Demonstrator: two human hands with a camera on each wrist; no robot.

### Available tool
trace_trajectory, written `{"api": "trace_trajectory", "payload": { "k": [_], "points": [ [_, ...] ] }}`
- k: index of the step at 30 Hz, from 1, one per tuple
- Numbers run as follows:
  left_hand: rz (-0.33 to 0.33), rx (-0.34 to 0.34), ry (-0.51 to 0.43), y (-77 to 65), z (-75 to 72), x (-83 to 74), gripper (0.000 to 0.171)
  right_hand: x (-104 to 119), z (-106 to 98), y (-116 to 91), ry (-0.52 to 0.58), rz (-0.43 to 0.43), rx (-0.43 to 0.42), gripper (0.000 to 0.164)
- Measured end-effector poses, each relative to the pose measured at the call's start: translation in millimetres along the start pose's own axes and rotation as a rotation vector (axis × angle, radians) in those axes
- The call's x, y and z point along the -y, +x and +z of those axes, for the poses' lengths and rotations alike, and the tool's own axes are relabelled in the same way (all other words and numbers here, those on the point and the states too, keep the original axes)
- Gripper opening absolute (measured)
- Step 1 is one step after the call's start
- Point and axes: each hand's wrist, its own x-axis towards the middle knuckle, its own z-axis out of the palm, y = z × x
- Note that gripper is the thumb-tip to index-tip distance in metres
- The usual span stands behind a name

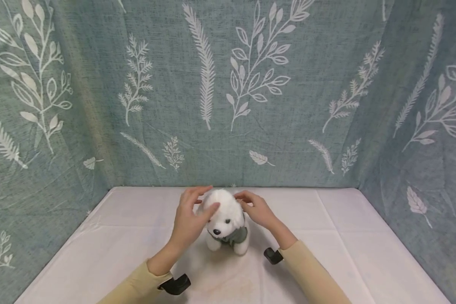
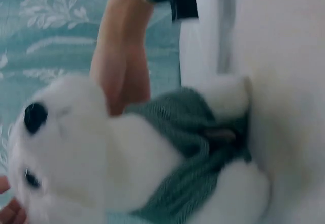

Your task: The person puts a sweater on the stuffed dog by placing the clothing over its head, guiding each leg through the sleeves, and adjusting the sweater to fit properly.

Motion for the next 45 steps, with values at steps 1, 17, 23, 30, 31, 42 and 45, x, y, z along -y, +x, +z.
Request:
{"api": "trace_trajectory", "payload": {
  "k": [1, 17, 23, 30, 31, 42, 45],
  "points": [
    [0.013, 0.020, 0.030, -0.6, 3.5, -2.4, 0.048, -1, 1, 3, -0.007, -0.011, 0.030, 0.039],
    [-0.044, 0.177, 0.066, 6.9, -4.9, 0.3, 0.058, -4, 2, 9, -0.243, 0.096, 0.011, 0.045],
    [-0.134, 0.274, 0.026, 18.4, -19.2, 6.5, 0.052, -7, -1, -2, -0.261, 0.121, -0.032, 0.037],
    [-0.235, 0.370, -0.107, 35.1, -32.2, 21.1, 0.048, 1, -2, -18, -0.252, 0.136, -0.010, 0.029],
    [-0.256, 0.376, -0.124, 36.9, -33.8, 22.5, 0.047, 2, -2, -19, -0.251, 0.138, -0.009, 0.027],
    [-0.281, 0.397, -0.157, 41.8, -37.8, 24.7, 0.042, 15, 4, -31, -0.234, 0.244, -0.114, 0.016],
    [-0.214, 0.385, -0.078, 44.6, -36.3, 18.6, 0.041, 25, 5, -37, -0.173, 0.341, -0.170, 0.015]
  ]
}}
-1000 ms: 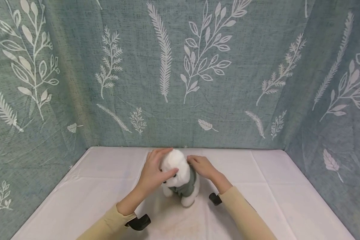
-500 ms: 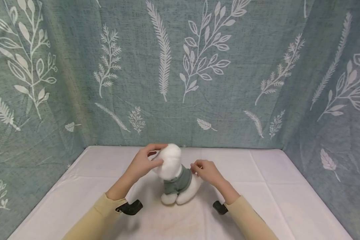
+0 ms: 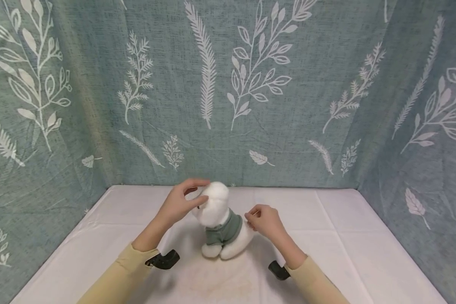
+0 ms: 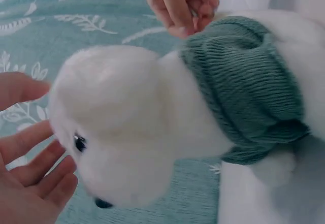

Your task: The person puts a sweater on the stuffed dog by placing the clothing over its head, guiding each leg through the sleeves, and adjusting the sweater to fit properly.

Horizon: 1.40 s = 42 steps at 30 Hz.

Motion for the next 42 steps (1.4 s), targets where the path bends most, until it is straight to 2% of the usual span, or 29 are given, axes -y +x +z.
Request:
{"api": "trace_trajectory", "payload": {
  "k": [4, 7, 11, 15, 18, 23, 25, 27, 31, 36, 38, 42],
  "points": [
    [0.046, 0.009, 0.086, 3.7, 6.5, -7.3, 0.049, 8, 2, -8, 0.047, 0.069, 0.045, 0.021],
    [0.078, 0.026, 0.138, 5.7, 14.3, -7.9, 0.053, 10, 8, -9, 0.031, 0.076, 0.066, 0.023],
    [0.143, 0.027, 0.214, 6.0, 21.6, -5.7, 0.054, 8, 14, -9, 0.020, 0.067, 0.050, 0.020],
    [0.179, 0.016, 0.239, 4.6, 23.7, -4.7, 0.054, 4, 14, -9, 0.054, 0.057, 0.039, 0.017],
    [0.181, 0.005, 0.249, 3.3, 23.6, -3.5, 0.054, -1, 12, -11, 0.018, 0.064, 0.011, 0.020],
    [0.183, -0.010, 0.264, 1.9, 23.1, -0.5, 0.054, -4, 7, -17, -0.178, 0.073, -0.052, 0.028],
    [0.183, -0.010, 0.260, 1.5, 23.1, 0.2, 0.054, -3, 7, -19, -0.205, 0.067, -0.051, 0.030],
    [0.175, -0.011, 0.257, 1.0, 23.0, 0.9, 0.054, -1, 8, -22, -0.178, 0.065, -0.031, 0.030],
    [0.155, -0.017, 0.251, 0.3, 22.7, 1.2, 0.053, 3, 13, -28, -0.039, 0.073, 0.024, 0.028],
    [0.150, -0.014, 0.254, 0.4, 22.5, -0.2, 0.053, 2, 18, -32, 0.084, 0.069, 0.027, 0.018],
    [0.154, -0.014, 0.253, 0.4, 22.4, -0.4, 0.053, 0, 17, -34, 0.061, 0.072, 0.016, 0.015],
    [0.165, -0.007, 0.247, 0.1, 22.2, -0.2, 0.053, -3, 12, -38, -0.074, 0.089, -0.005, 0.019]
  ]
}}
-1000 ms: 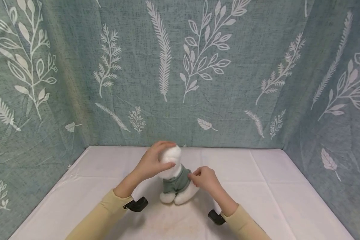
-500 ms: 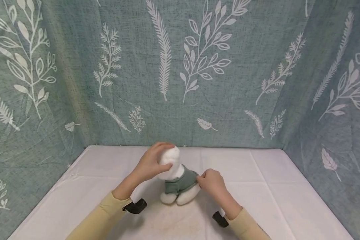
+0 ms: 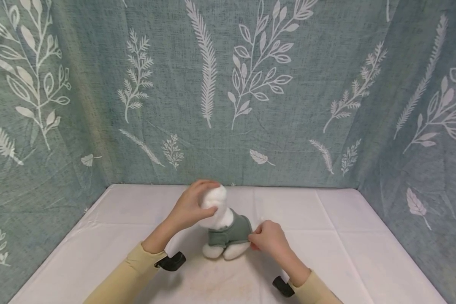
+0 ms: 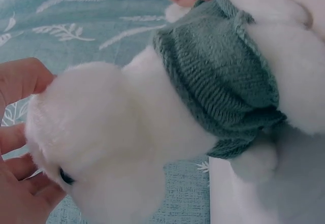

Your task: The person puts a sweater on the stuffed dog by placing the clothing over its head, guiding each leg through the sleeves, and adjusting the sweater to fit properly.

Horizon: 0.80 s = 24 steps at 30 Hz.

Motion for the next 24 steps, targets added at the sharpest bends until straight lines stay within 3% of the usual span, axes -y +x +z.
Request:
{"api": "trace_trajectory", "payload": {
  "k": [3, 6, 9, 13, 17, 20, 24],
  "points": [
    [0.002, 0.004, 0.005, 0.3, 0.0, -0.6, 0.053, -3, -1, -1, -0.008, 0.000, 0.017, 0.017],
    [-0.007, 0.006, 0.008, 0.5, -0.1, -0.6, 0.053, -6, 0, 0, 0.105, 0.002, 0.088, 0.016],
    [-0.015, 0.009, 0.005, 0.9, -0.2, -0.6, 0.053, -8, 2, 3, 0.228, 0.032, 0.162, 0.030],
    [-0.019, 0.010, 0.003, 1.4, 0.1, -0.8, 0.053, -10, 9, 6, 0.296, 0.040, 0.185, 0.034],
    [-0.022, 0.010, 0.005, 1.3, 0.4, -0.8, 0.053, -10, 10, 3, 0.221, -0.008, 0.137, 0.020],
    [-0.016, 0.014, 0.003, 1.2, 0.3, -0.5, 0.053, -11, 7, -1, 0.105, -0.044, 0.108, 0.021],
    [-0.011, 0.019, -0.005, 1.5, 0.7, 1.0, 0.053, -5, -5, -1, -0.009, -0.085, 0.133, 0.022]
  ]
}}
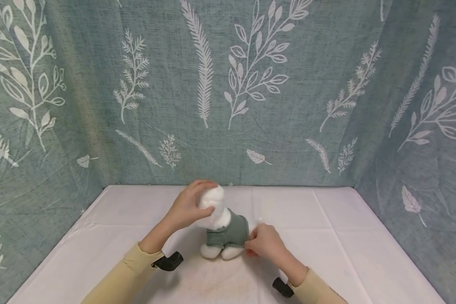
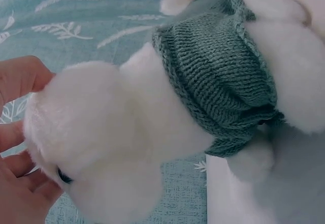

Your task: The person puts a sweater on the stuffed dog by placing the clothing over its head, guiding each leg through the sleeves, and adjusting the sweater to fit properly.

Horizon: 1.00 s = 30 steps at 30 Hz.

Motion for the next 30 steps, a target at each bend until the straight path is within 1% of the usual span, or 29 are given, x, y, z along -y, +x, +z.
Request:
{"api": "trace_trajectory", "payload": {
  "k": [2, 4, 6, 8, 9, 11, 13, 15, 17, 21, 23, 25, 27, 30],
  "points": [
    [-0.002, 0.002, -0.012, -0.2, -0.7, 1.5, 0.053, 8, -10, 7, -0.030, -0.003, -0.002, 0.021],
    [-0.004, 0.004, -0.023, -0.5, -1.1, 2.8, 0.053, 15, -20, 18, -0.058, -0.016, -0.041, 0.019],
    [-0.006, 0.004, -0.028, -0.9, -1.4, 3.7, 0.053, 18, -27, 35, -0.075, -0.032, -0.096, 0.016],
    [-0.009, 0.001, -0.031, -1.5, -1.4, 4.2, 0.054, 17, -29, 53, -0.093, -0.058, -0.106, 0.013],
    [-0.009, -0.001, -0.032, -1.7, -1.3, 4.1, 0.054, 15, -29, 62, -0.090, -0.070, -0.085, 0.013],
    [-0.010, -0.004, -0.033, -2.5, -1.3, 3.8, 0.054, 10, -26, 76, -0.076, -0.075, 0.002, 0.017],
    [-0.010, -0.005, -0.036, -2.9, -1.0, 3.3, 0.054, 5, -23, 87, -0.045, -0.052, 0.108, 0.020],
    [-0.007, -0.006, -0.036, -2.9, -0.7, 3.1, 0.053, 2, -21, 94, -0.013, -0.029, 0.185, 0.022],
    [-0.003, -0.009, -0.032, -2.8, 0.3, 3.1, 0.053, 1, -21, 97, 0.009, -0.016, 0.227, 0.020],
    [0.004, -0.015, -0.026, -2.9, 1.9, 3.3, 0.053, 1, -21, 99, 0.048, -0.014, 0.258, 0.016],
    [0.007, -0.016, -0.026, -3.1, 2.0, 3.2, 0.052, 2, -20, 99, 0.056, -0.007, 0.249, 0.015],
    [0.011, -0.015, -0.028, -3.4, 1.8, 2.8, 0.052, 2, -17, 99, 0.062, 0.019, 0.218, 0.014],
    [0.013, -0.016, -0.027, -3.8, 1.3, 2.0, 0.052, 1, -13, 98, 0.043, 0.049, 0.161, 0.011],
    [0.015, -0.014, -0.026, -4.1, 0.8, 1.3, 0.052, 0, -7, 94, -0.020, 0.093, 0.077, 0.010]
  ]
}}
